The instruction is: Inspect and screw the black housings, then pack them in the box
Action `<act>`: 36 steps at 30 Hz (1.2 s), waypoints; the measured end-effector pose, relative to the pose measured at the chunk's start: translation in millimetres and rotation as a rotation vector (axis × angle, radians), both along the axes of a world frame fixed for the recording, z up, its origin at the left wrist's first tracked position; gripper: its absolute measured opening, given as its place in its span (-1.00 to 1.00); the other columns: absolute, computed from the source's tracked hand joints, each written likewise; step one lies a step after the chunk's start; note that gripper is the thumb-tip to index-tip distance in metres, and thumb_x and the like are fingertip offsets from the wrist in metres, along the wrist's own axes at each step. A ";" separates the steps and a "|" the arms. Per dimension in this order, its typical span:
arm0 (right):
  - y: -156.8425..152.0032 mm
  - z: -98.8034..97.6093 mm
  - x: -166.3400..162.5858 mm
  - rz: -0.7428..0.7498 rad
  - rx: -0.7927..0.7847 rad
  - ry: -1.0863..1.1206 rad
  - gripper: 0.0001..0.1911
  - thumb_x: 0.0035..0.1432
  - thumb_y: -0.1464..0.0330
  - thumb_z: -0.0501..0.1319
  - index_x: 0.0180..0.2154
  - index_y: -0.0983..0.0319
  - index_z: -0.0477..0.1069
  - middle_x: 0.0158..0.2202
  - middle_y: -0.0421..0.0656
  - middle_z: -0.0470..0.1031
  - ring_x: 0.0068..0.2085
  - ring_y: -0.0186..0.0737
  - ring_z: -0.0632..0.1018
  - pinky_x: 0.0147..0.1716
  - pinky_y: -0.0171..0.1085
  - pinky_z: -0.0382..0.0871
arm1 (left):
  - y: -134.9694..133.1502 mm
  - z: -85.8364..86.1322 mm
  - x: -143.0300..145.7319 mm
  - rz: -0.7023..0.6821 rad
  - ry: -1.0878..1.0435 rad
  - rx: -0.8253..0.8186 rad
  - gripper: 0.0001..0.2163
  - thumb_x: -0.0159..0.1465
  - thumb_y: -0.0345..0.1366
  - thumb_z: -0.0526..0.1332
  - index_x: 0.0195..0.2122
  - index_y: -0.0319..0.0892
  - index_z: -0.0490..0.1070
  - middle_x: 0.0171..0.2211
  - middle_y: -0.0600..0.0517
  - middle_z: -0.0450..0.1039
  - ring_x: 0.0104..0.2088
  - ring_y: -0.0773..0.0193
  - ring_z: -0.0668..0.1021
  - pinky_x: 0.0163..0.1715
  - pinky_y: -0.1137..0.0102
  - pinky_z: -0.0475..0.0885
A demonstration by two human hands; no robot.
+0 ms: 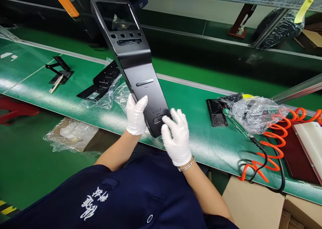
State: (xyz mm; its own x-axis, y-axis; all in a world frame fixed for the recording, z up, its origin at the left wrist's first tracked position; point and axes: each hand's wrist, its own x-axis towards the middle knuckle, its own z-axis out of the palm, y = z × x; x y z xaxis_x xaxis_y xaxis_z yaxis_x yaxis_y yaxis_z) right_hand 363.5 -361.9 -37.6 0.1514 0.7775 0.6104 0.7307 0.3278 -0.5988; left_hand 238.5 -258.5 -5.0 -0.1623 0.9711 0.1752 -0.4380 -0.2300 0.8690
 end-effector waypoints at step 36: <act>-18.2 13.2 -3.2 0.503 -0.784 0.846 -0.39 0.26 -0.16 0.16 -0.13 0.30 0.33 -0.33 -0.15 0.46 -0.51 -0.49 0.44 -0.42 -0.42 0.51 | 19.4 -8.2 9.6 -0.459 -0.338 -0.584 -0.52 0.45 0.09 0.12 -0.31 -0.21 0.61 -0.43 -0.01 0.66 -0.50 0.27 0.64 -0.43 0.38 0.63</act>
